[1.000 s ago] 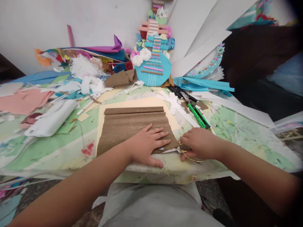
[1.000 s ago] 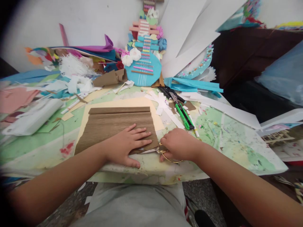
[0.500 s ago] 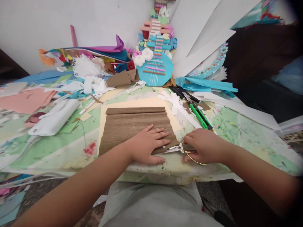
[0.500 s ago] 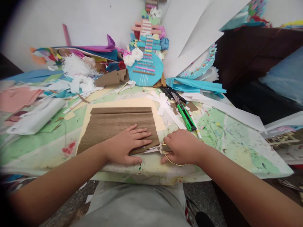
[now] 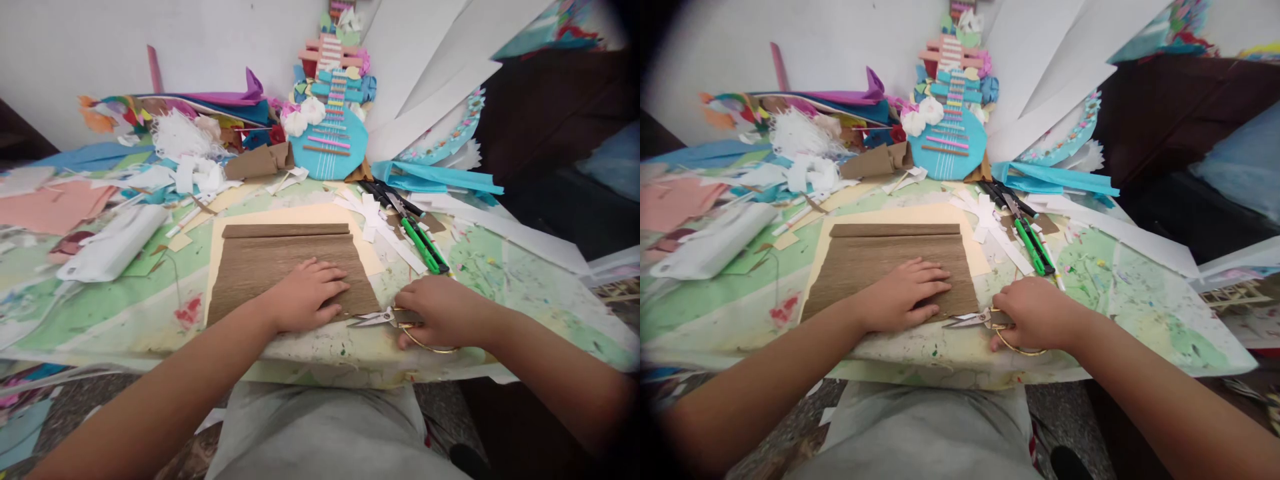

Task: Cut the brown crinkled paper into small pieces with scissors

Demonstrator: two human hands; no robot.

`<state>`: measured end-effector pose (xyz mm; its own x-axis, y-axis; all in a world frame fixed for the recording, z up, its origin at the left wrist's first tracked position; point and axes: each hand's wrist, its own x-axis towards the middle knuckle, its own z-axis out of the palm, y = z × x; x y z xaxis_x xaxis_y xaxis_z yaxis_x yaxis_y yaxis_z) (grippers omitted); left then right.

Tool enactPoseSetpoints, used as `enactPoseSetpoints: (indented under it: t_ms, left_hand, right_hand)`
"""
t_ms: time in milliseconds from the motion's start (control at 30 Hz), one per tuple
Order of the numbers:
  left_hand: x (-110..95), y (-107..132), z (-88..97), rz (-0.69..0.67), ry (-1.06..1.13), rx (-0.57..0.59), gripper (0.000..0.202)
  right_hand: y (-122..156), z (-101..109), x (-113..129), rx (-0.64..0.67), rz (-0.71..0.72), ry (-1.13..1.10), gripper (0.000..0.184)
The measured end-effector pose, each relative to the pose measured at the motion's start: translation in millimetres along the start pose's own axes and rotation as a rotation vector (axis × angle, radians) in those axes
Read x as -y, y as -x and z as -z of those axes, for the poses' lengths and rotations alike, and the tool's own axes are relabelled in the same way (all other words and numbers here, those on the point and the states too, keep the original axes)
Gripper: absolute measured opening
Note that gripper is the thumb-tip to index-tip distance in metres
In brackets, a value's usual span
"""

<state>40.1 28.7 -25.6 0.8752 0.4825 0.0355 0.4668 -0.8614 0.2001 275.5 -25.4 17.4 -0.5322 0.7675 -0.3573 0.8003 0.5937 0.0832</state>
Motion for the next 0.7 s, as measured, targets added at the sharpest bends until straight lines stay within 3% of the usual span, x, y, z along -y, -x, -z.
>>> enactPoseSetpoints:
  t_ms: [233,467,700]
  left_hand:
    - [0,-2,-1.4,0.285,-0.094,-0.115,0.058]
    - [-1,-2,-0.5,0.291,-0.103,-0.124,0.054]
    - [3,-1,-5.9,0.250,-0.102,-0.073,0.062]
  right_hand:
    - [3,-1,-3,0.003,-0.001,-0.030,0.045]
    - [-9,-1,4,-0.025,0.027,-0.030,0.046]
    - [-15,0,11,-0.054,0.028,0.046,0.043]
